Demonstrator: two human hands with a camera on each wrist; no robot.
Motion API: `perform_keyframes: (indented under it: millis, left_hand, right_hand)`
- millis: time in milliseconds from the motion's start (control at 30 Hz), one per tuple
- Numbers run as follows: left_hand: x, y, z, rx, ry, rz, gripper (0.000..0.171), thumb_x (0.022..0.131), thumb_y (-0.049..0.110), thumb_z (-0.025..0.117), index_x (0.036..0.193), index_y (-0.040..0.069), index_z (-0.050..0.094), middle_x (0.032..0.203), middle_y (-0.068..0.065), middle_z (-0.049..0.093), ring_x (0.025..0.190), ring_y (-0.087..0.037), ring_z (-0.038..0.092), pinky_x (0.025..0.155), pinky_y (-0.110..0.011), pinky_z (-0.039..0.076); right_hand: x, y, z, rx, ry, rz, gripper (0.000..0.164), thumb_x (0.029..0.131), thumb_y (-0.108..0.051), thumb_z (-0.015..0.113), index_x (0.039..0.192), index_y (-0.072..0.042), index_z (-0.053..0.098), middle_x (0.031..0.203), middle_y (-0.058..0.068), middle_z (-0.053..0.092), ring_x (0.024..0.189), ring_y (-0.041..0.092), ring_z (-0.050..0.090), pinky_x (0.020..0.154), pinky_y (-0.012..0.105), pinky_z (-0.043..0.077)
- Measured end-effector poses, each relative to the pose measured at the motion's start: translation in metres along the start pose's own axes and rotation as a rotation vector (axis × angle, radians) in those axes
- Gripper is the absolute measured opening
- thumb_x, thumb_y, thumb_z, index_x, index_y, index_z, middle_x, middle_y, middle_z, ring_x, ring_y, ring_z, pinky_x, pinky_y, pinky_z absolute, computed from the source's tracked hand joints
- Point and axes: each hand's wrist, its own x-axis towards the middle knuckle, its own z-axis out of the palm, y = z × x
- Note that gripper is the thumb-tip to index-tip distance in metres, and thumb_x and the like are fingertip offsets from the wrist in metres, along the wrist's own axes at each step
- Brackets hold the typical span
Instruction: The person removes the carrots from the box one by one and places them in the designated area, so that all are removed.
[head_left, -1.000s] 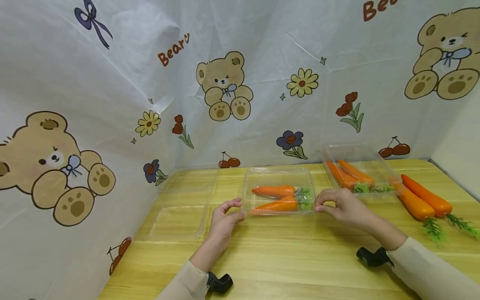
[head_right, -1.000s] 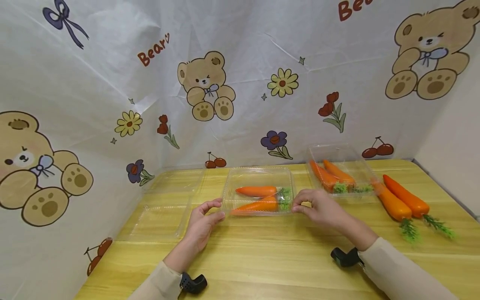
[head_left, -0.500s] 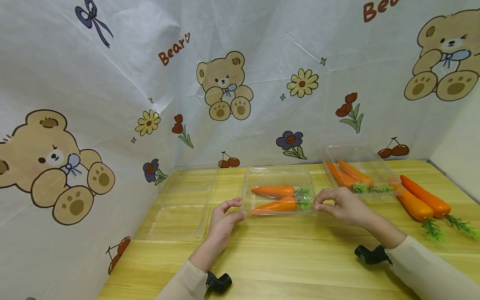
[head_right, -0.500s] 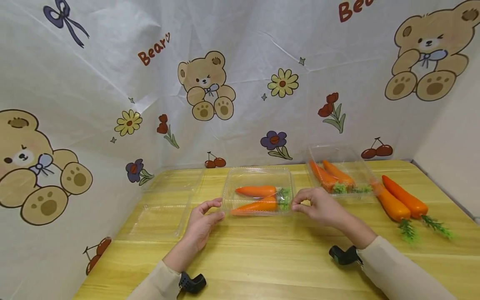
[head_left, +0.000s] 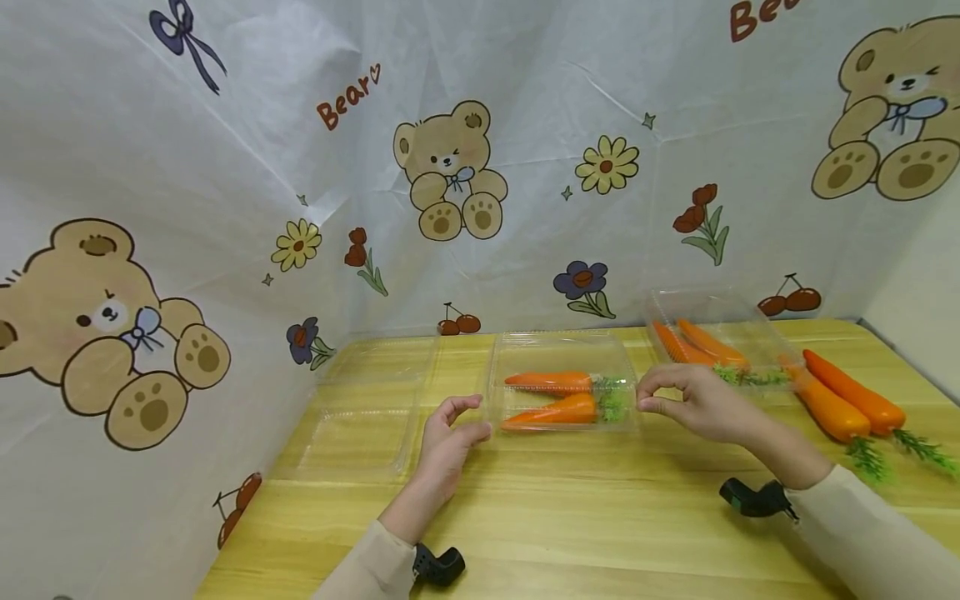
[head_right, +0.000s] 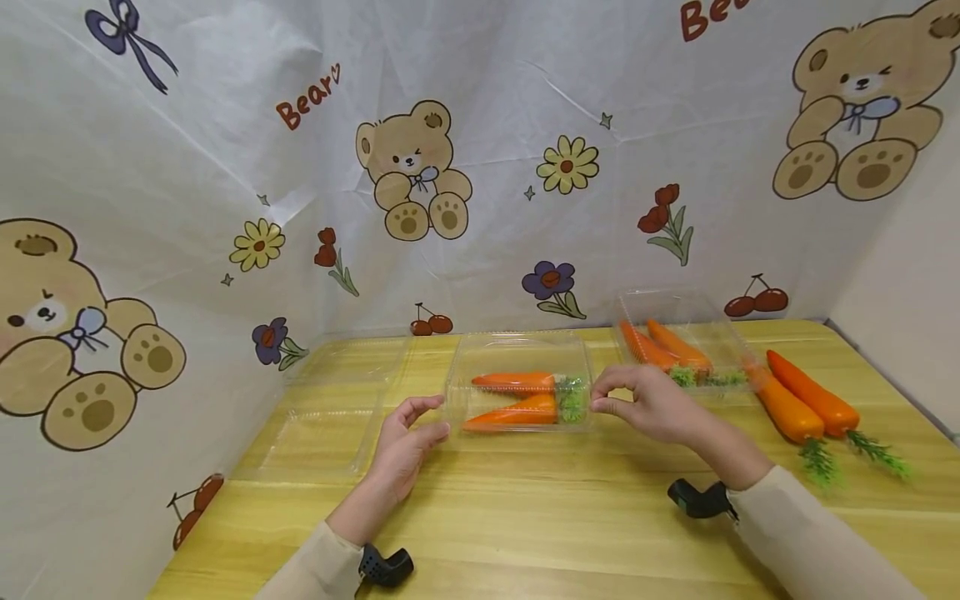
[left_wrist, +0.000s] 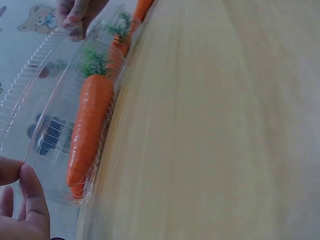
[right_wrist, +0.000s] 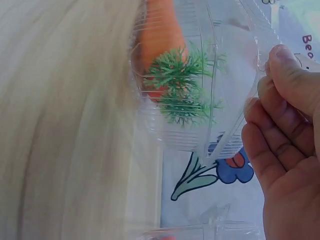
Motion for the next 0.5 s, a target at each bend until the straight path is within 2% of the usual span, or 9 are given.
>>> perform_keyframes:
  millis: [133, 233, 333, 500]
  left_hand:
    - [0.0, 0.001, -0.002, -0.004, -0.013, -0.005, 0.028, 0.084, -0.008, 0.071, 0.11, -0.002, 0.064, 0.144, -0.015, 0.058, 0.135, -0.035, 0.047, 0.078, -0.028, 0.059]
    - [-0.001, 0.001, -0.003, 0.017, -0.028, -0.003, 0.028, 0.085, -0.006, 0.072, 0.113, -0.004, 0.067, 0.146, -0.015, 0.057, 0.14, -0.038, 0.044, 0.079, -0.028, 0.059]
    - [-0.002, 0.001, -0.004, 0.045, -0.039, 0.001, 0.032, 0.086, -0.004, 0.072, 0.118, -0.008, 0.069, 0.149, -0.014, 0.056, 0.141, -0.037, 0.044, 0.08, -0.028, 0.059]
    - [-0.002, 0.002, -0.002, 0.057, -0.045, 0.007, 0.038, 0.086, -0.004, 0.072, 0.123, -0.011, 0.069, 0.15, -0.016, 0.054, 0.139, -0.035, 0.045, 0.081, -0.027, 0.06]
  right_hand:
    - [0.004, -0.001, -0.004, 0.007, -0.008, 0.005, 0.018, 0.094, -0.008, 0.073, 0.094, -0.027, 0.072, 0.091, 0.0, 0.073, 0.088, 0.003, 0.065, 0.078, 0.015, 0.053]
    - [0.008, -0.002, -0.008, -0.014, 0.01, 0.017, 0.019, 0.094, -0.008, 0.073, 0.094, -0.027, 0.072, 0.092, -0.001, 0.073, 0.089, 0.002, 0.064, 0.078, 0.017, 0.054]
    - [0.011, -0.001, -0.012, -0.012, 0.03, 0.035, 0.025, 0.093, -0.003, 0.072, 0.094, -0.028, 0.072, 0.093, -0.005, 0.073, 0.091, 0.002, 0.063, 0.077, 0.018, 0.054]
    - [0.018, 0.001, -0.017, 0.09, 0.055, 0.045, 0.029, 0.093, 0.007, 0.069, 0.095, -0.022, 0.072, 0.095, -0.006, 0.07, 0.089, 0.005, 0.061, 0.076, 0.018, 0.053]
